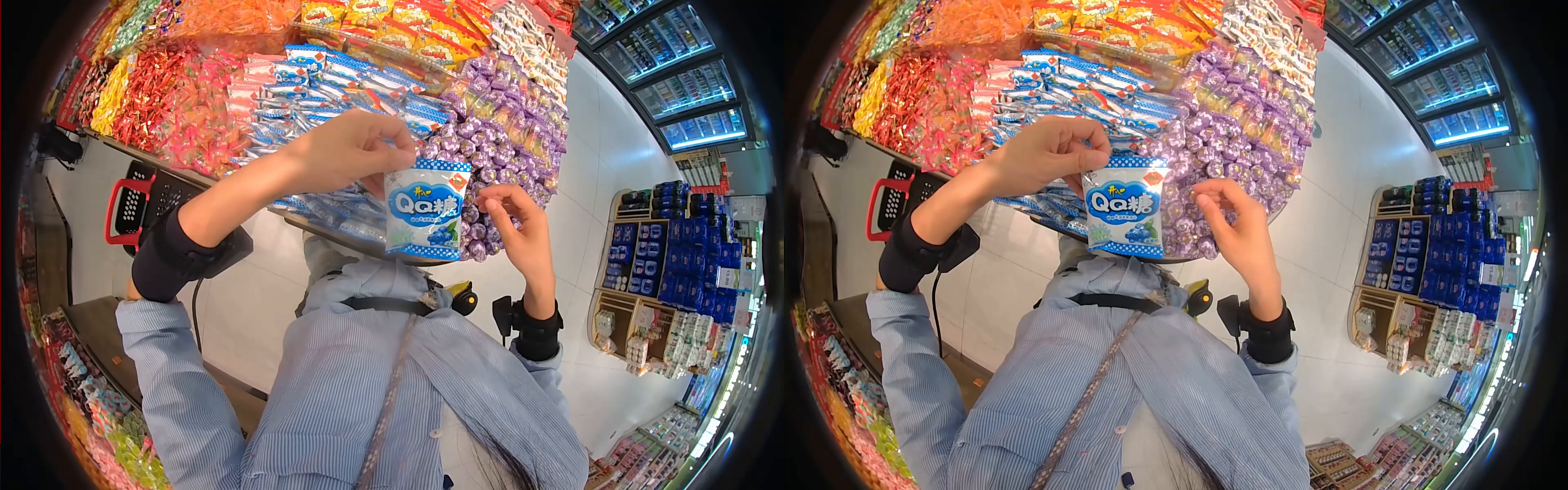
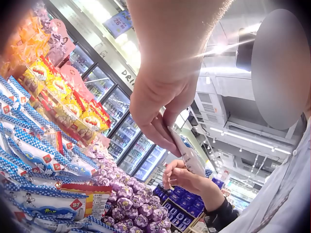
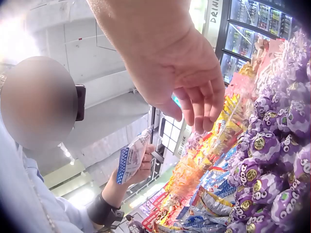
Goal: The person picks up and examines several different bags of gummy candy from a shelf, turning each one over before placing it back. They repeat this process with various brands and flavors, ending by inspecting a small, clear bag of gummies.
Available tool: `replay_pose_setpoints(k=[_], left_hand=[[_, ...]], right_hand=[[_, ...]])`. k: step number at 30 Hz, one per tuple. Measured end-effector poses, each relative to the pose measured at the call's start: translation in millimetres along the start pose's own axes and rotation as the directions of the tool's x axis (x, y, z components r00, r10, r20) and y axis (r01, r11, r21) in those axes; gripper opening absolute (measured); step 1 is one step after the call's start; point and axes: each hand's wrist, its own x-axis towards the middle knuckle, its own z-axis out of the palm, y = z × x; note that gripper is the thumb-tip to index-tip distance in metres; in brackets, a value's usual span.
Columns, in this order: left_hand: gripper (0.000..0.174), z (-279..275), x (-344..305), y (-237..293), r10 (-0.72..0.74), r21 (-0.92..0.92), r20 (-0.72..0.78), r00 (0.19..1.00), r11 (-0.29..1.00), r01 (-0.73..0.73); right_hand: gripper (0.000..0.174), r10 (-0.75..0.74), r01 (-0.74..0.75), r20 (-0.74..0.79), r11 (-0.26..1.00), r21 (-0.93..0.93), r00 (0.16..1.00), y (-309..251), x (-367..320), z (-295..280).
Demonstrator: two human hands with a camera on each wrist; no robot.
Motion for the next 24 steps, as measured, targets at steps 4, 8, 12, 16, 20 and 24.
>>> replay_pose_setpoints(k=[4, 8, 12, 16, 20, 24], left_hand=[[0.019, 2, 0, 1, -0.006, 0.012, -0.012, 1.0, 1.0, 0.006], [0.015, 15, -8, 11, 0.127, 0.391, -0.086, 0.988, 0.917, -0.083], [0.015, 42, -16, -1, 0.44, 0.776, 0.04, 0.897, 0.552, -0.306], [0.022, 63, -16, -7, 0.591, 0.888, 0.162, 0.79, 0.262, -0.378], [0.024, 68, -16, -18, 0.602, 0.898, 0.189, 0.776, 0.215, -0.384], [0.018, 62, -24, -25, 0.588, 0.861, 0.163, 0.792, 0.307, -0.405]], right_hand=[[0.014, 0.004, -0.004, 0.009, 1.0, 0.006, 1.0, 0, 0, 0], [0.017, -0.006, 0.005, 0.02, 0.997, 0.08, 1.0, -5, 0, 1], [0.029, -0.051, 0.046, 0.161, 0.998, 0.039, 0.986, -28, -1, 11], [0.034, -0.036, 0.085, 0.323, 0.986, -0.142, 0.946, -35, -2, 22], [0.028, -0.095, 0.208, 0.393, 0.944, -0.256, 0.915, -33, -3, 30], [0.025, -0.157, 0.297, 0.44, 0.916, -0.27, 0.884, -32, 0, 33]])
